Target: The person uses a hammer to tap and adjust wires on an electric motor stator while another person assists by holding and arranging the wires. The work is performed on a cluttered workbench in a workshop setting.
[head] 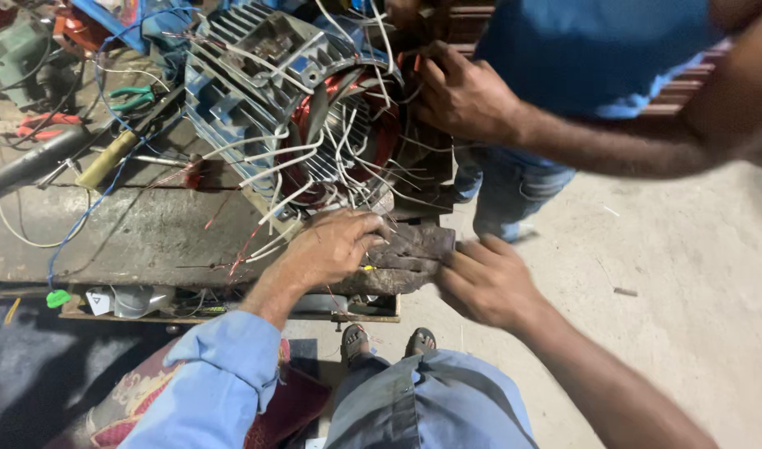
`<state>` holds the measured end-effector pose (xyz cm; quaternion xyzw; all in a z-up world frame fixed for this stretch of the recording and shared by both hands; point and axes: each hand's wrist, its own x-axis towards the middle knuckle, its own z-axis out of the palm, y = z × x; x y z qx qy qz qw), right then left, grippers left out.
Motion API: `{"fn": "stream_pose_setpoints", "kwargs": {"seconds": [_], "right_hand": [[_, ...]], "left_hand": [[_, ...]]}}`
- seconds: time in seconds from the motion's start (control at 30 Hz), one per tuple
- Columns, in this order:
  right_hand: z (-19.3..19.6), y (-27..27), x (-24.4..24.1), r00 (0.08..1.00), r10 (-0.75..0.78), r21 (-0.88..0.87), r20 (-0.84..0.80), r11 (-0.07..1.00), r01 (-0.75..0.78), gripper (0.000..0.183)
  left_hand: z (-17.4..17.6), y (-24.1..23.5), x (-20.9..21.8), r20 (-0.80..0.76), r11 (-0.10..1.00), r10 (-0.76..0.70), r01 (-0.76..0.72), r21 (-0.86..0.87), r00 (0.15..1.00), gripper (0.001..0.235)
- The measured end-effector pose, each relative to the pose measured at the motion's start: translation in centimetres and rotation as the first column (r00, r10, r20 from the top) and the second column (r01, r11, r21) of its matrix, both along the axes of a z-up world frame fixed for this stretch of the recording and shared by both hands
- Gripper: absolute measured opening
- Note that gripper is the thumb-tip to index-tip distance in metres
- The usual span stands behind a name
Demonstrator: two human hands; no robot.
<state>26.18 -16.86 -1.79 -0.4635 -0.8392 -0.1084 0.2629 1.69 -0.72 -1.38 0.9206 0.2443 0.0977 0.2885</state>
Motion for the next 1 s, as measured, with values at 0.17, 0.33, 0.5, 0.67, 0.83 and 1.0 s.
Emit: {"fn": "stream_pose_setpoints", "kwargs": {"seconds": [0.17, 0.33, 0.5, 0.67, 0.83, 1.0], "right_hand": [[-5.7, -2.4, 0.4, 0.634, -0.645, -0.731, -0.427, 0.659, 0.178, 0.018], [-8.3, 1.1, -4.8, 0.36, -0.623, -0.713, -0.695, 0.662, -0.231, 0.025], [-6.0, 3.1, -6.0, 0.375, -0.482, -0.575, -0.792, 0.796, -0.19, 0.028], [-4.4, 3.3, -6.1, 0.608, -0.252, -0.365, -0.753, 0.929, -0.068, 0.027], [-4.3, 4.0, -6.2, 0.73, -0.156, -0.21, -0.666, 0.977, 0.017, 0.018], [-3.7, -0.1, -2.4, 0.793, -0.09, -0.169, -0.602, 0.985, -0.017, 0.02]], "left_hand": [[-0.6, -1.1, -0.4, 0.133, 0.999, 0.032, -0.033, 0.006, 0.991, 0.02], [-0.4, -1.5, -0.3, 0.066, 0.998, 0.054, -0.053, -0.02, 0.996, 0.017], [-0.5, -2.0, 0.1, 0.095, 0.995, 0.087, -0.091, 0.044, 0.992, 0.018], [-0.6, -2.1, 0.1, 0.107, 0.992, 0.099, -0.107, 0.071, 0.989, 0.016], [-0.4, -1.9, 0.3, 0.072, 0.991, 0.104, -0.109, 0.073, 0.992, 0.018], [-0.2, -1.8, 0.5, 0.14, 0.995, 0.091, -0.097, 0.038, 0.986, 0.023]]}}
